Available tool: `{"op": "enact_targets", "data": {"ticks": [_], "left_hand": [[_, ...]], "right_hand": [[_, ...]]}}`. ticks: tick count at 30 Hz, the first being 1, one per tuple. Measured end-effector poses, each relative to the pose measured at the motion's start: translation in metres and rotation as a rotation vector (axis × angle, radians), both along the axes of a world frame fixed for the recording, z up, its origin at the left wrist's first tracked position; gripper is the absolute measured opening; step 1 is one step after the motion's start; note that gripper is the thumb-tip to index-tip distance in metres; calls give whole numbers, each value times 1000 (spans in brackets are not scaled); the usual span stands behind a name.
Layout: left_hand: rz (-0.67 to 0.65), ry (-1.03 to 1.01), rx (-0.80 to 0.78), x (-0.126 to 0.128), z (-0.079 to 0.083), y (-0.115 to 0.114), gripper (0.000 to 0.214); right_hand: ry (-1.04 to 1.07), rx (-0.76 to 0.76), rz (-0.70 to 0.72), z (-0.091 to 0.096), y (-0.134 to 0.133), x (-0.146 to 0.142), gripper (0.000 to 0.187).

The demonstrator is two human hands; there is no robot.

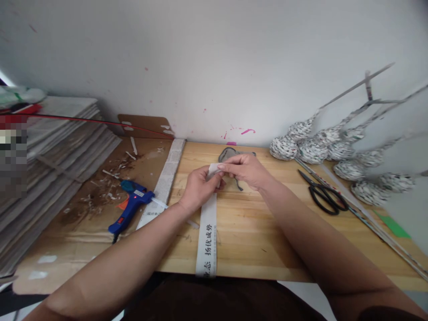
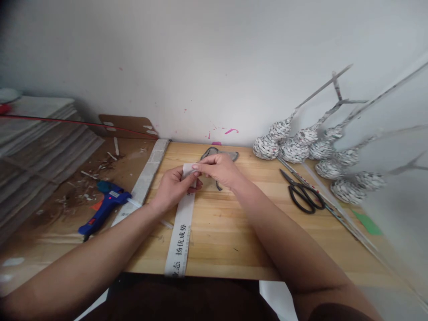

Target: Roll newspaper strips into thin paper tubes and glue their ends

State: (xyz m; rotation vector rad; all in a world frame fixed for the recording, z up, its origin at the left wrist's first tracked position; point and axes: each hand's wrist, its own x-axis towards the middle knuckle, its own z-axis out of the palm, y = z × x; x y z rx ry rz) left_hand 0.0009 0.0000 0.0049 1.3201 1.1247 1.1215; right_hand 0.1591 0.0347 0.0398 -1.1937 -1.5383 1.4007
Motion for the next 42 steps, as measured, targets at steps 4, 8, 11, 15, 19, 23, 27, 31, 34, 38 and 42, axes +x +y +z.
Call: {"op": "enact_targets", "data": {"ticks": [4, 8, 11, 15, 19, 23, 27, 31, 34, 38, 42], "left_hand": [[-44, -44, -25, -1, 0, 1, 31], [-58, -49, -35, 0, 1, 1, 29], [-64, -39, -64, 0, 1, 0, 30], [-114, -79, -66, -1, 0, 2, 39], [-146, -107, -90, -3, -3, 3, 48], [-138, -126, -113, -4, -1, 2, 48], [-122, -120, -140, -4, 1, 2, 44], [-123, -117, -144, -4, 2, 1, 42], [-116, -115, -137, -3, 2, 1, 42], [-105, -119, -113, -3, 3, 1, 40], [-89, -109, -114, -2, 2, 1, 39]], "right_hand": [[35, -14, 70, 1, 1, 2, 35], [23, -18, 68, 2, 1, 3, 34], [8, -14, 29, 3, 1, 2, 36], [30, -21, 1, 2, 2, 2, 35], [26, -30, -6, -1, 4, 4, 33], [1, -26, -2, -2, 5, 6, 34], [-17, -4, 50, -1, 6, 8, 32], [-4, -15, 92, -2, 6, 9, 33], [5, -21, 73, -3, 7, 8, 34], [0, -31, -20, -4, 7, 6, 35], [4, -39, -75, -5, 6, 3, 36]]}}
